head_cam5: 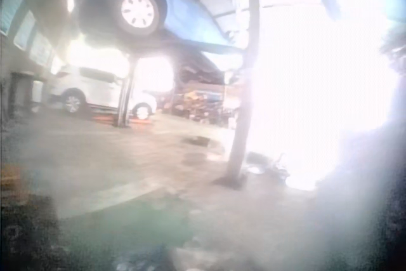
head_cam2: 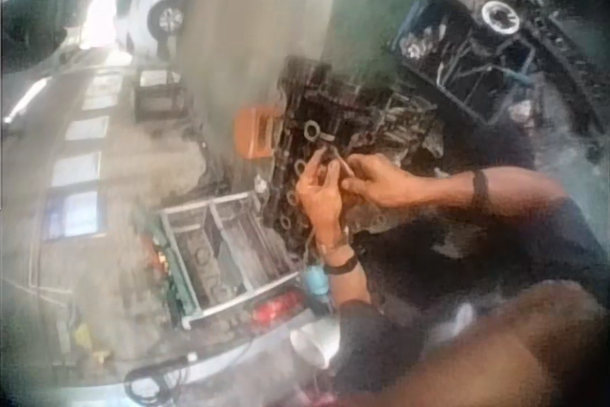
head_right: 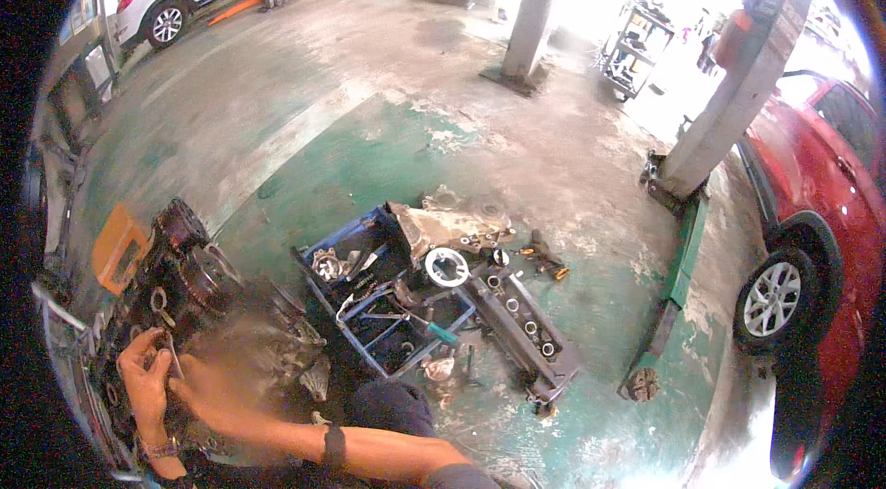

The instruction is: The person uses a wrench to tighten bolts on a camshaft cap within an engine block, then removes the cap by hand and places it in a blue bin nearby.

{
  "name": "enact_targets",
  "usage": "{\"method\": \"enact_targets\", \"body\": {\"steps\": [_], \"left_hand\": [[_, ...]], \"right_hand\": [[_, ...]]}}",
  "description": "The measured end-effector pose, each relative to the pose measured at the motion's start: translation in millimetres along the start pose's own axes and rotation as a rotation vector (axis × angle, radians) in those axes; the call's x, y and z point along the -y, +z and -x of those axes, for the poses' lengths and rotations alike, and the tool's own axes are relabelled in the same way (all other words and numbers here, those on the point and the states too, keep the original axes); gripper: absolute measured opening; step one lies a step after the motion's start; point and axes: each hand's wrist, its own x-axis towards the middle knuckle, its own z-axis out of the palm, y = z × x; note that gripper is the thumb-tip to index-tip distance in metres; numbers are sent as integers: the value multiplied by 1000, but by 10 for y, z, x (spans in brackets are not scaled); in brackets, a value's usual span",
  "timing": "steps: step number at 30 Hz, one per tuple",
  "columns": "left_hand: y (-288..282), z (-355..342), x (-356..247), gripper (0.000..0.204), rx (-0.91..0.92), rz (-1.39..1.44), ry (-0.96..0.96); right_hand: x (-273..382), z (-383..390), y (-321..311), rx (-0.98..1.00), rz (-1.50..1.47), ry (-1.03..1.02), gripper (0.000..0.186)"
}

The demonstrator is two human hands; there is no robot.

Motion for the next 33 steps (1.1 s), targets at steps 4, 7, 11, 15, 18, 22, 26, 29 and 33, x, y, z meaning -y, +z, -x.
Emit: {"method": "enact_targets", "body": {"steps": [4, 7, 11, 15, 18, 22, 26, 29, 33], "left_hand": [[-12, 11, 52, 33, 21, 8, 26], [-38, 13, 68, 32, 70, -35, 3], [-21, 7, 77, 30, 53, -11, 49], [0, 31, 58, 30, 8, 3, 40], [6, 42, 56, 31, -2, 122, -17], [-31, 3, 75, 31, 42, 13, 44], [-19, 15, 75, 31, 31, -16, 8], [-14, 22, 30, 32, 41, 46, -1], [-21, 28, -44, 30, 60, 11, -14]], "right_hand": [[85, 0, -153, 22, -94, -19, 21], [105, -17, -301, 92, -237, 65, 22], [119, -123, -538, 248, -279, 50, 26], [192, -157, -744, 350, -420, 123, 31], [268, -142, -831, 364, -424, 206, 32], [336, -161, -873, 381, -524, 289, 33], [324, -166, -880, 332, -687, 294, 33], [307, -160, -795, 294, -423, 228, 33], [254, -74, -672, 253, -353, 171, 31]]}}
